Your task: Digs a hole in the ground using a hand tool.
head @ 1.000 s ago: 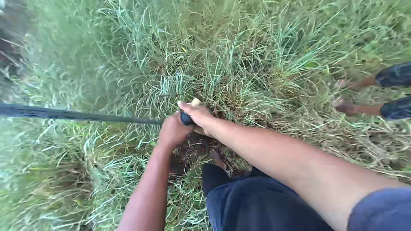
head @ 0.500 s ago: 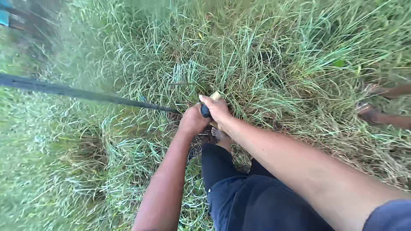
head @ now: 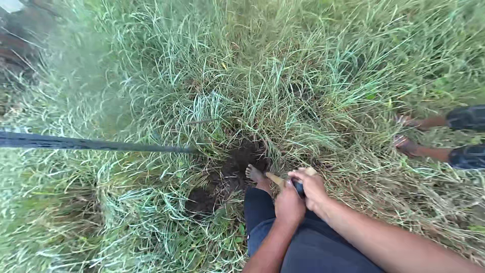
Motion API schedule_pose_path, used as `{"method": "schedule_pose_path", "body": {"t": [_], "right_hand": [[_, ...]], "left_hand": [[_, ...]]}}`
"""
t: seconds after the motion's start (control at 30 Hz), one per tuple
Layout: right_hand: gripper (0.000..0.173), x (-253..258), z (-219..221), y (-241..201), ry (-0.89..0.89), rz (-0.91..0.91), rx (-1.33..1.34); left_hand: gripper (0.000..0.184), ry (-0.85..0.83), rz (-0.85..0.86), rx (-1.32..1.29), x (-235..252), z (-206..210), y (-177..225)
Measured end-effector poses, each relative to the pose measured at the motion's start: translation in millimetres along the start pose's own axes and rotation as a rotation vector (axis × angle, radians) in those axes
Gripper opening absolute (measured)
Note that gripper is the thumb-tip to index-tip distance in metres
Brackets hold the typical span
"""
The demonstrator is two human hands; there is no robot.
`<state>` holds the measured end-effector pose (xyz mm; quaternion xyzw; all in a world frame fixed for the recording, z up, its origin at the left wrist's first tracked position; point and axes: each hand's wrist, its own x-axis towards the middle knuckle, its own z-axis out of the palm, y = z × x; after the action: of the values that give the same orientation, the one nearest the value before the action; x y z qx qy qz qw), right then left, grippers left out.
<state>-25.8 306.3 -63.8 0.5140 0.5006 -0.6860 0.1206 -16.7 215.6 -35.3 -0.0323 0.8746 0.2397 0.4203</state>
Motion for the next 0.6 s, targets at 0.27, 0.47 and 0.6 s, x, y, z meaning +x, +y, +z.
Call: {"method": "schedule_pose_path", "body": {"t": [0.27,0.47,0.6], "right_hand": [[0.022,17,35,12,0.212,0.075,0.031],[0.027,110,8,38,0.27,-0.036,-0.121],[0.03,122,-56,57,0.312,-0.072,-0.12]], "left_hand": [[0.077,-0.182,0.108,0.041,32,1,-34],[0.085,-0.159,0.141,-0.006,96,65,-24],[0.085,-0.235,0.123,-0.027,91,121,4]]}}
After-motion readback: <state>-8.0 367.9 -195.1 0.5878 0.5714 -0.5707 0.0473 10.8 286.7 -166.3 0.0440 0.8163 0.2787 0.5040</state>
